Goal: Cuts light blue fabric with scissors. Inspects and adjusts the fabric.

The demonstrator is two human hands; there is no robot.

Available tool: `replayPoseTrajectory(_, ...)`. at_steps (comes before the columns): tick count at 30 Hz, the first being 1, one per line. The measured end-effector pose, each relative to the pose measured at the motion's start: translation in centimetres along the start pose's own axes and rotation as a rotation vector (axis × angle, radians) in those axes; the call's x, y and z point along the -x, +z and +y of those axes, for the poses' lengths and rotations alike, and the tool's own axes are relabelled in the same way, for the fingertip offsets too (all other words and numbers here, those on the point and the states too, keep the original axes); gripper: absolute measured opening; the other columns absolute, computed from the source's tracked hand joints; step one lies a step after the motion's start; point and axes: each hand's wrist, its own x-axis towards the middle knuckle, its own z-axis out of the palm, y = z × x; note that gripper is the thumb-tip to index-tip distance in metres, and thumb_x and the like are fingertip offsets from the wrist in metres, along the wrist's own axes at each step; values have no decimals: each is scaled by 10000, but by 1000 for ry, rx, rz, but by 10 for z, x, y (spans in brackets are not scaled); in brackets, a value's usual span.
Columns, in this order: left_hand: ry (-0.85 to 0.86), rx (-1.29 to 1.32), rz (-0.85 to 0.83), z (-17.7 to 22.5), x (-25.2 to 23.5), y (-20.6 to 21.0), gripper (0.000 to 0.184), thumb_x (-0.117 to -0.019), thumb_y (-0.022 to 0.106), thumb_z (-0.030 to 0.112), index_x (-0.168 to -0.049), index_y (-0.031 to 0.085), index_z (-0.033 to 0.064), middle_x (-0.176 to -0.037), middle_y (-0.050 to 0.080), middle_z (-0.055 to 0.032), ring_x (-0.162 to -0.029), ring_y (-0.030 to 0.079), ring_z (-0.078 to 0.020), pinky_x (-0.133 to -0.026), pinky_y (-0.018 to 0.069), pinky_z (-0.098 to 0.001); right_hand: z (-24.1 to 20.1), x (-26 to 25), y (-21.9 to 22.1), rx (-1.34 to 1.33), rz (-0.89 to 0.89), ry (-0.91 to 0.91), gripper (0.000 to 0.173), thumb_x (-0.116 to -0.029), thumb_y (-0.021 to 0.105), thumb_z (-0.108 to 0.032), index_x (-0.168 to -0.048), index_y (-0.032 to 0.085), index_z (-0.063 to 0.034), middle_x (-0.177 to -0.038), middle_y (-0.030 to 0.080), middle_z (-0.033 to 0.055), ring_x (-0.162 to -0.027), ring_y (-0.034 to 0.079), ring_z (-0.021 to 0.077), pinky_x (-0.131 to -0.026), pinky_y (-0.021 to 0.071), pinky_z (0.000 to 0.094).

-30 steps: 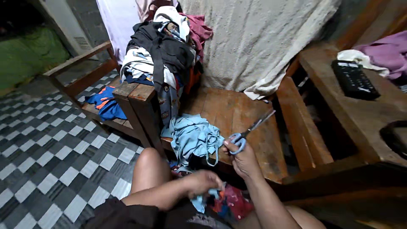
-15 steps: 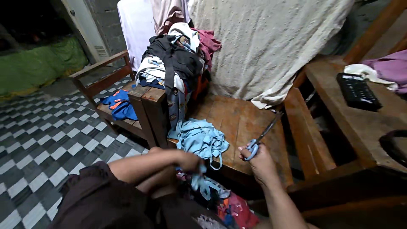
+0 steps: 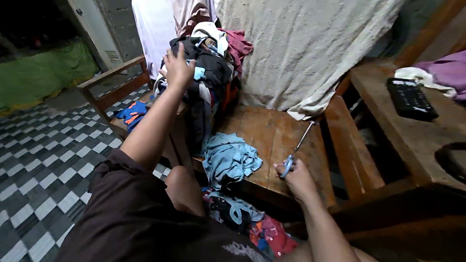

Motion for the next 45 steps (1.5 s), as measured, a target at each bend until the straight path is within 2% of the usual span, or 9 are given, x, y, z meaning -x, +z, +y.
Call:
replayPoseTrajectory(3, 278, -129, -158, 7, 55, 41, 589, -1007, 607, 266, -1556, 433, 142, -1619, 279, -290, -1512, 203, -503, -1146, 150, -762, -3, -1, -3, 48, -17, 28, 499, -964, 685, -90, -1353, 421, 80, -1023, 597, 158, -752, 615, 134, -702, 544, 306)
replayPoseTrajectory(6, 535, -118, -508, 4, 140, 93, 371, -963, 687, 209, -1316, 670, 94, -1297, 640, -209, -1221, 607, -391, -1002, 493, -604, -3, -5, -5, 79, -34, 50, 477, -978, 678, -140, -1335, 435, 63, -1021, 596, 149, -761, 615, 134, -708, 545, 307)
replayPoseTrajectory(11, 491, -138, -982, -25, 224, 178, 519, -962, 685, 233, -1446, 560, 91, -1444, 514, -269, -1337, 487, -468, -1070, 400, -642, -2, -8, -5, 89, -58, 58, 440, -993, 667, -165, -1299, 449, 62, -987, 607, 131, -723, 615, 117, -676, 538, 286)
replayPoseTrajectory(21, 880, 374, -1132, -22, 286, 150, 190, -1004, 571, 45, -1069, 676, -99, -1063, 674, -257, -1042, 672, -391, -931, 534, -517, 0, -10, -17, 119, -47, 63, 454, -991, 670, -169, -1310, 448, 64, -988, 615, 130, -732, 622, 112, -694, 544, 289)
replayPoseTrajectory(27, 423, 617, -1072, -19, 287, 129, 213, -998, 549, 19, -1126, 679, -91, -1125, 679, -223, -1075, 655, -248, -983, 507, -378, 3, -10, -15, 96, -54, 56, 438, -978, 687, -157, -1280, 453, 56, -945, 605, 115, -714, 612, 105, -678, 535, 278)
replayPoseTrajectory(32, 377, 325, -1075, -5, 250, 123, 594, -979, 549, -19, -1552, 408, 56, -1513, 489, -198, -1390, 494, -304, -1164, 393, -463, 5, -13, -16, 138, -68, 66, 442, -984, 680, -158, -1288, 453, 68, -960, 612, 136, -735, 623, 131, -703, 543, 306)
replayPoseTrajectory(38, -15, 11, -645, -28, 190, 145, 535, -996, 656, 259, -1429, 515, -23, -1412, 517, -302, -1271, 551, -462, -1042, 468, -605, 7, -11, -12, 91, -126, 93, 409, -1018, 635, -179, -1296, 454, 61, -953, 627, 112, -709, 633, 90, -670, 548, 253)
replayPoseTrajectory(42, -370, -161, -705, -54, 184, 140, 812, -954, 646, 558, -1438, 458, -65, -1418, 505, -329, -1265, 555, -486, -1022, 455, -660, 17, -16, -1, 119, -168, 99, 449, -1025, 630, -239, -1312, 463, 64, -999, 653, 133, -758, 652, 121, -718, 556, 294)
replayPoseTrajectory(45, -345, -190, -805, -78, 193, 148, 567, -1028, 580, 421, -1337, 568, -54, -1325, 591, -303, -1257, 574, -455, -1034, 448, -651, 22, -19, 21, 256, -156, 100, 574, -991, 679, -328, -1359, 476, 64, -1121, 654, 213, -946, 667, 265, -874, 538, 447)
